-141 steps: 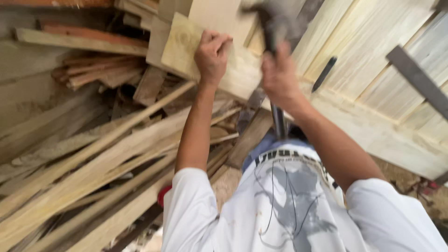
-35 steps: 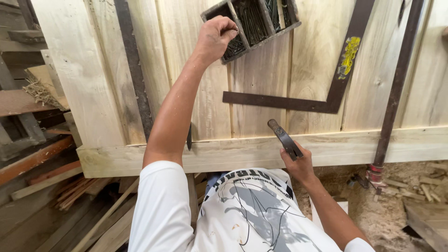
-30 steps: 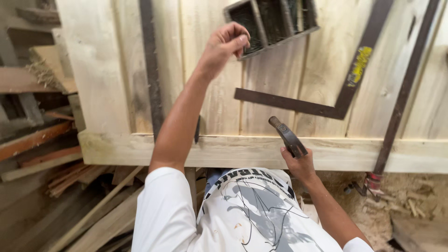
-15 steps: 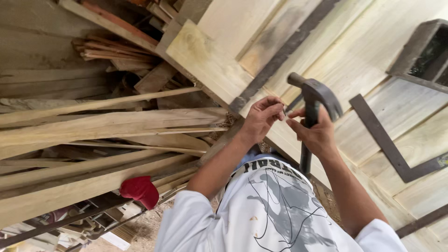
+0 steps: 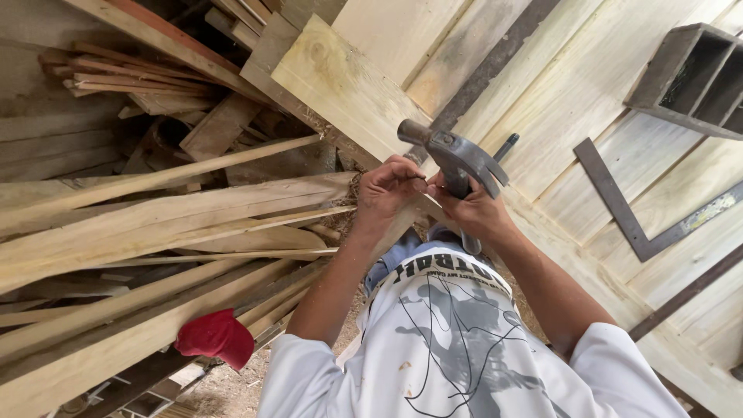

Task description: The person hammers nails into wooden planks to secure them to a structure. They repeatedly pick up nails from a container and drive them into the wood using a hammer.

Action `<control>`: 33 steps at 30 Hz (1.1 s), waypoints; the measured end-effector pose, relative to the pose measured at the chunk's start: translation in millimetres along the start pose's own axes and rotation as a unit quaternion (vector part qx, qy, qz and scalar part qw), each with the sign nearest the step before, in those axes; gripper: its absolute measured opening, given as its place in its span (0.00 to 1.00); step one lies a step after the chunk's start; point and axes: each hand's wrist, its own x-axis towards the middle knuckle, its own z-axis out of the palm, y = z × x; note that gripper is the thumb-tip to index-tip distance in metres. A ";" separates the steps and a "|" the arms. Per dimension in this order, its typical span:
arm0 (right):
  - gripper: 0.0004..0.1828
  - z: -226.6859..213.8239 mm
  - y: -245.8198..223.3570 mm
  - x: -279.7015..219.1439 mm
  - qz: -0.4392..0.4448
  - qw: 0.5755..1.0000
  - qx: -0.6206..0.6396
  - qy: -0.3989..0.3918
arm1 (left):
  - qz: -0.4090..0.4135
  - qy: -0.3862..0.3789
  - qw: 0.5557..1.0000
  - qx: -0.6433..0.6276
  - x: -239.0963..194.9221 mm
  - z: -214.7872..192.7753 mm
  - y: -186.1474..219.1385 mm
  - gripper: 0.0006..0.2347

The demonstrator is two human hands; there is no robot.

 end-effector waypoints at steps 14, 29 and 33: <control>0.06 25.3 -4.6 22.4 0.072 0.997 0.015 0.012 | -0.148 0.020 0.988 -0.047 16.9 -52.8 9.2 0.05; 0.06 4.1 -33.6 39.2 0.070 0.989 0.077 0.100 | 0.123 0.040 0.849 0.512 175.4 -124.2 37.8 0.04; 0.12 -6.5 -41.6 35.0 0.083 0.986 0.087 0.116 | 0.194 -0.033 0.833 0.517 191.1 -126.0 37.1 0.03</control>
